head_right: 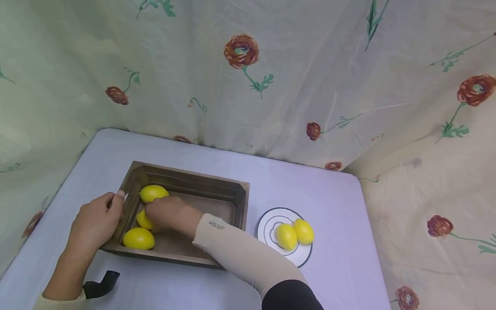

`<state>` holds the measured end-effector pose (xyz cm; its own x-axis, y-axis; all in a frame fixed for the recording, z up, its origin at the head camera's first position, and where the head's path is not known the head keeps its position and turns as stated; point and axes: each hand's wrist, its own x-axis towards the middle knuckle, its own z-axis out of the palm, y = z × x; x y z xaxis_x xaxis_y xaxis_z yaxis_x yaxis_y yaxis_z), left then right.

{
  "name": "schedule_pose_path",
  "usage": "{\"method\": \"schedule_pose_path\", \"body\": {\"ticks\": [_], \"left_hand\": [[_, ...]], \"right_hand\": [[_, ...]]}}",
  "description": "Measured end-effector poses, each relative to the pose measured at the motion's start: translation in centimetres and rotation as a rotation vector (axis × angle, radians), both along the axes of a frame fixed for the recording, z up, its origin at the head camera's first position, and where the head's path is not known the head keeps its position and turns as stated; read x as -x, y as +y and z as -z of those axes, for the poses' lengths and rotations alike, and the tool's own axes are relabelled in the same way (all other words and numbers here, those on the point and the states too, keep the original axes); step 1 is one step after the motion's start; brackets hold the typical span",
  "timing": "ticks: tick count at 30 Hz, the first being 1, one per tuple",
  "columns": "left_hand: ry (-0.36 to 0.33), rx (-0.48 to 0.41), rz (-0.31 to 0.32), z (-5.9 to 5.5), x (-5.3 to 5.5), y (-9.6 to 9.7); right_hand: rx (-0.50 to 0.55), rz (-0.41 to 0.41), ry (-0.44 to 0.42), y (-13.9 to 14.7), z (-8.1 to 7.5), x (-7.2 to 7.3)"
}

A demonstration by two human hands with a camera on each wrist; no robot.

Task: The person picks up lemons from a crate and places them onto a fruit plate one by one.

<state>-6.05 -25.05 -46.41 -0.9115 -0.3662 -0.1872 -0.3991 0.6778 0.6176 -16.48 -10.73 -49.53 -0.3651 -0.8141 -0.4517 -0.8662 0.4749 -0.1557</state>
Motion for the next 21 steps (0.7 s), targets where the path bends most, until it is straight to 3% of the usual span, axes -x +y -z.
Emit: {"method": "schedule_pose_path", "body": {"ticks": [21], "left_hand": [[0.000,0.001,0.013,0.13,0.11,-0.15]], "right_hand": [[-0.018,0.005,-0.018,-0.07,-0.01,0.44]]}}
